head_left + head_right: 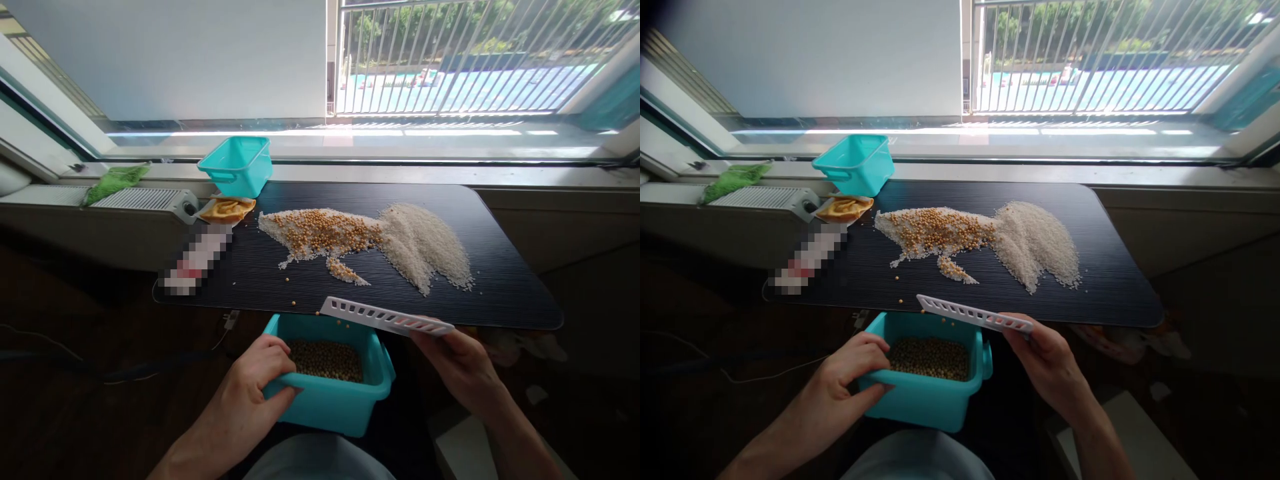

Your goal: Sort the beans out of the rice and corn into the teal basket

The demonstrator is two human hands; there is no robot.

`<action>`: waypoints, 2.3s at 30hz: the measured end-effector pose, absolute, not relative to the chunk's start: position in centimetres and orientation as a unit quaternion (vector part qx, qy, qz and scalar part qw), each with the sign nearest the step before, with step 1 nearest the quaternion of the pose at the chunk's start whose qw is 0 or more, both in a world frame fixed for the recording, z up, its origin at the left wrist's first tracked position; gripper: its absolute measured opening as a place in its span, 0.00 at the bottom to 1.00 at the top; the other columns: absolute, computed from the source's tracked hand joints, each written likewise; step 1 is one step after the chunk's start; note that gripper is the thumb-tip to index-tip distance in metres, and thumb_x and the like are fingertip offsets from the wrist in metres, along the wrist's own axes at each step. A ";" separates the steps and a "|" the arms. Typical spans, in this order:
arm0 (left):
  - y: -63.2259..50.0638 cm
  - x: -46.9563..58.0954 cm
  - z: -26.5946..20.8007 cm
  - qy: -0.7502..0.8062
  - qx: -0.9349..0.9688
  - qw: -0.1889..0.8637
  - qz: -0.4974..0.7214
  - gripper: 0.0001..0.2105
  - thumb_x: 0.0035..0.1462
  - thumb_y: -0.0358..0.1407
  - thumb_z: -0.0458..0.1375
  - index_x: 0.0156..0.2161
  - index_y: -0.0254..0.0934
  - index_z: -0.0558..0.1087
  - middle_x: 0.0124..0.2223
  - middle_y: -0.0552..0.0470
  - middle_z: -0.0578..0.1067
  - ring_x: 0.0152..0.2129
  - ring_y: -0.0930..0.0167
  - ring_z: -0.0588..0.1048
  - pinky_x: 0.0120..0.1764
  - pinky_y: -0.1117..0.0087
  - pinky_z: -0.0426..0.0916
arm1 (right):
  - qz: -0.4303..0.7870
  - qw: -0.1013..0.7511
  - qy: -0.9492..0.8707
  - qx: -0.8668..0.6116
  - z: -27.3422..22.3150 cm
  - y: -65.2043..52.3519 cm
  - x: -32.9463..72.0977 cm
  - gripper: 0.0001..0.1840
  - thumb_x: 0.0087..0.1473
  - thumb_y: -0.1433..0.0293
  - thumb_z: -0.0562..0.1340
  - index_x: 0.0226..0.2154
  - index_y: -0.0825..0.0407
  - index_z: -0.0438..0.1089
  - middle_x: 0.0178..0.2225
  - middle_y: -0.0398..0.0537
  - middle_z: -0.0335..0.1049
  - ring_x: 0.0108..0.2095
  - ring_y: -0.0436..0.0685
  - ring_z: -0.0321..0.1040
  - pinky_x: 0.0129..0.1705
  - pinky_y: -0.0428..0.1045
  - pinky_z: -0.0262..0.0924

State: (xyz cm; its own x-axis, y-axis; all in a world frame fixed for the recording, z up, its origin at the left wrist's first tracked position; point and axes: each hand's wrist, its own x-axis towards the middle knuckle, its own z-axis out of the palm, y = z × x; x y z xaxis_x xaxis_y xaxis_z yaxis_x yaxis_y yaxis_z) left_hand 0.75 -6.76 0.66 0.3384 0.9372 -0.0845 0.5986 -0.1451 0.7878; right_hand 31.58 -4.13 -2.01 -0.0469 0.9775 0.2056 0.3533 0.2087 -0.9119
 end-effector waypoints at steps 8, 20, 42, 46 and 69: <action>-6.7 -1.3 0.6 0.548 0.730 0.345 0.217 0.08 0.51 0.26 0.55 0.29 0.39 0.74 0.33 0.50 0.77 0.44 0.63 0.73 0.45 0.65 0.72 | 0.378 0.481 -0.624 -0.487 -3.0 -0.3 26.7 0.12 0.59 0.63 0.61 0.42 0.46 0.79 0.40 0.44 0.81 0.41 0.58 0.77 0.46 0.52 0.72; -7.4 -5.0 0.2 0.607 0.710 0.286 0.214 0.07 0.51 0.30 0.57 0.29 0.40 0.77 0.36 0.49 0.77 0.43 0.62 0.75 0.43 0.65 0.74 | 0.430 0.373 -0.700 -0.430 -2.4 2.2 22.0 0.12 0.60 0.67 0.58 0.41 0.51 0.77 0.39 0.47 0.80 0.39 0.56 0.75 0.43 0.48 0.69; -6.9 1.4 0.5 0.499 0.753 0.360 0.232 0.08 0.53 0.25 0.54 0.29 0.39 0.72 0.31 0.51 0.75 0.43 0.64 0.72 0.43 0.66 0.71 | 0.223 0.566 -0.473 -0.637 -2.8 -2.1 31.6 0.14 0.46 0.55 0.70 0.31 0.48 0.78 0.34 0.45 0.81 0.39 0.62 0.78 0.49 0.61 0.72; -6.9 1.4 0.4 0.496 0.761 0.347 0.234 0.08 0.53 0.25 0.54 0.28 0.39 0.71 0.30 0.52 0.75 0.42 0.64 0.72 0.43 0.66 0.71 | 0.245 0.583 -0.445 -0.634 -3.3 -1.9 31.6 0.16 0.44 0.54 0.71 0.32 0.48 0.79 0.35 0.45 0.81 0.40 0.62 0.77 0.50 0.63 0.71; -6.6 1.7 0.5 0.500 0.755 0.354 0.232 0.08 0.52 0.24 0.54 0.29 0.38 0.72 0.31 0.51 0.75 0.43 0.63 0.72 0.43 0.66 0.71 | 0.263 0.569 -0.480 -0.614 -2.5 -3.2 31.4 0.13 0.48 0.56 0.69 0.33 0.47 0.79 0.36 0.45 0.81 0.40 0.61 0.78 0.49 0.60 0.72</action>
State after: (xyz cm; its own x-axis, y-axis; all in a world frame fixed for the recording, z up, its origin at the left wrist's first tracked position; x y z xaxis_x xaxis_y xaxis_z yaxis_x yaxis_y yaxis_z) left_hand 1.68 -6.65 0.45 0.3917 0.9201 -0.0028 0.5911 -0.2493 0.7671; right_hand 31.36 -3.16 -2.54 0.4008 0.8884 0.2239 0.2912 0.1081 -0.9505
